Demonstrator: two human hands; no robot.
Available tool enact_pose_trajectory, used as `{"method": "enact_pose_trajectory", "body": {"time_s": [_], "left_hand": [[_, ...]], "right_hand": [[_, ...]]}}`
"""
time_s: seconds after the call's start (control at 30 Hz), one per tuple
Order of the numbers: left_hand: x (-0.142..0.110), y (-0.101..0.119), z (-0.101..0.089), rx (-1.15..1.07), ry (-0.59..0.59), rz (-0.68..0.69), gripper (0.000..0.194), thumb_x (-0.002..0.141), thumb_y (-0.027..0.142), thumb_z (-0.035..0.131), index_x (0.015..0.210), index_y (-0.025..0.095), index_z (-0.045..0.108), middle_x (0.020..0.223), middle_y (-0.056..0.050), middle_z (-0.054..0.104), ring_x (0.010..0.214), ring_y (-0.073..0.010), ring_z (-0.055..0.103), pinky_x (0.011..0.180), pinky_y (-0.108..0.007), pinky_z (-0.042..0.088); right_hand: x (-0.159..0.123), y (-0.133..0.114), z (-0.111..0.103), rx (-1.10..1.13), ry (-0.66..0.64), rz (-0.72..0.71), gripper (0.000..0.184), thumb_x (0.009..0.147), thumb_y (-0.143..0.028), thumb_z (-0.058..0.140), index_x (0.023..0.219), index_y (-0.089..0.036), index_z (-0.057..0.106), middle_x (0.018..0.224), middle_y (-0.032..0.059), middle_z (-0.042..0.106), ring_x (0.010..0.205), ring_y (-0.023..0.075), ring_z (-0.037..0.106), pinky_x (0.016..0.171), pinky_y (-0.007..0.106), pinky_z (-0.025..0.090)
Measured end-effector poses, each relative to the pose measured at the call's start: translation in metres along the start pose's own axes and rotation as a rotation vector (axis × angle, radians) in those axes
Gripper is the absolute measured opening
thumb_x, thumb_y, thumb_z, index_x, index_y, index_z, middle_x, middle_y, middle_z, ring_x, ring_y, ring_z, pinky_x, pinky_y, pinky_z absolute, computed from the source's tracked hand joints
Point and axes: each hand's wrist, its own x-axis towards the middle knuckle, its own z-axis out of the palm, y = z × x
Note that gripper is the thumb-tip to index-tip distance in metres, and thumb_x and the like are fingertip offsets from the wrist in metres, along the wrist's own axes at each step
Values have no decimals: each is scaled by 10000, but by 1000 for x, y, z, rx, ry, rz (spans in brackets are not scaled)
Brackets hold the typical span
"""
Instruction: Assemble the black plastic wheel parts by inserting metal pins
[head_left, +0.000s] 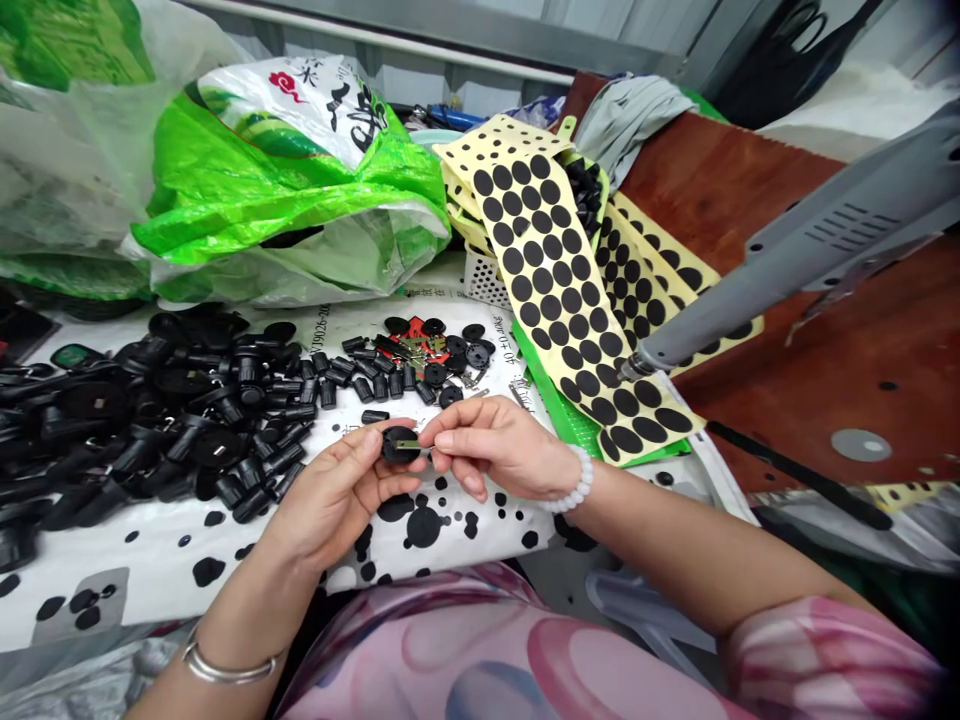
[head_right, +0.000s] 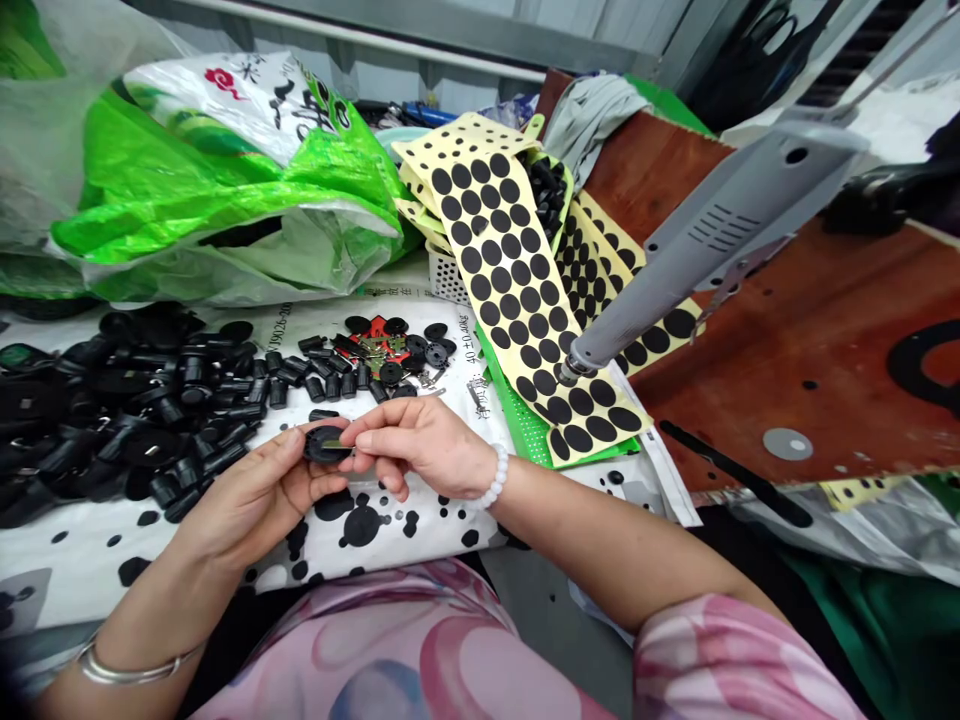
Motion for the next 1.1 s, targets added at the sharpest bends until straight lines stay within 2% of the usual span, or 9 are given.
{"method": "enact_pose_trajectory", "body": {"time_s": [0.13,0.23,0.33,0.43,0.53,0.6,0.67,0.77,1.1], "left_hand": [[-3,0,5,51,72,63,383,705,351,752,1006,133,660,895,-85,710,788,-195,683,704,-263,580],[-3,0,8,98,124,118,385,668,313,786,986,136,661,845,-67,715,763,-178,684,697,-246,579],[-2,-1,9,100,129,139,352,672,307,784,957,139,664,806,-59,714,778,-180,686,696,-249,582],[-1,-2,11,81,128,131,354,654,321,794,932,140,670,847,-57,711,774,-187,690,678,-247,585],[-1,-3,12,90,165,150,358,622,323,813,904,147,679,870,-41,706,751,-184,693,662,-239,586],[-1,-3,12,103,189,170,349,612,318,820,888,156,683,843,-27,706,723,-168,690,664,-235,585],[-1,-3,12,114,198,185,337,615,316,819,882,161,685,817,-24,709,700,-151,683,671,-236,584],[1,-3,11,122,176,174,334,631,331,807,889,158,685,800,-33,710,685,-140,672,672,-246,585],[0,-6,11,178,113,56,363,633,400,790,865,143,680,741,-37,693,633,-151,663,609,-257,586]], "right_hand": [[1,5,1,173,65,95,199,699,-218,711,836,-83,664,603,-16,646,343,38,488,311,141,445],[0,7,4,214,103,55,235,690,-235,730,862,-87,666,651,-1,660,409,46,528,379,162,505],[-3,10,6,146,111,-19,266,692,-261,734,900,-112,662,726,18,682,461,63,569,449,199,539],[-6,15,6,-141,194,-171,212,773,-272,661,932,-131,658,736,22,684,442,66,568,456,203,515],[-10,16,4,-684,290,-501,148,848,-209,586,941,-130,669,780,45,681,504,78,587,506,203,492],[-11,16,3,-1025,277,-720,136,870,-178,566,929,-116,672,807,70,678,625,119,620,594,233,502],[-12,14,3,-1238,234,-824,146,891,-174,544,921,-99,666,788,83,669,701,148,620,650,253,495],[-12,13,4,-1347,196,-805,168,908,-202,530,891,-94,657,742,67,643,658,141,591,608,239,470],[-7,17,4,-1422,174,-793,242,922,-249,494,727,-146,594,652,21,582,588,126,532,564,229,405]]}}
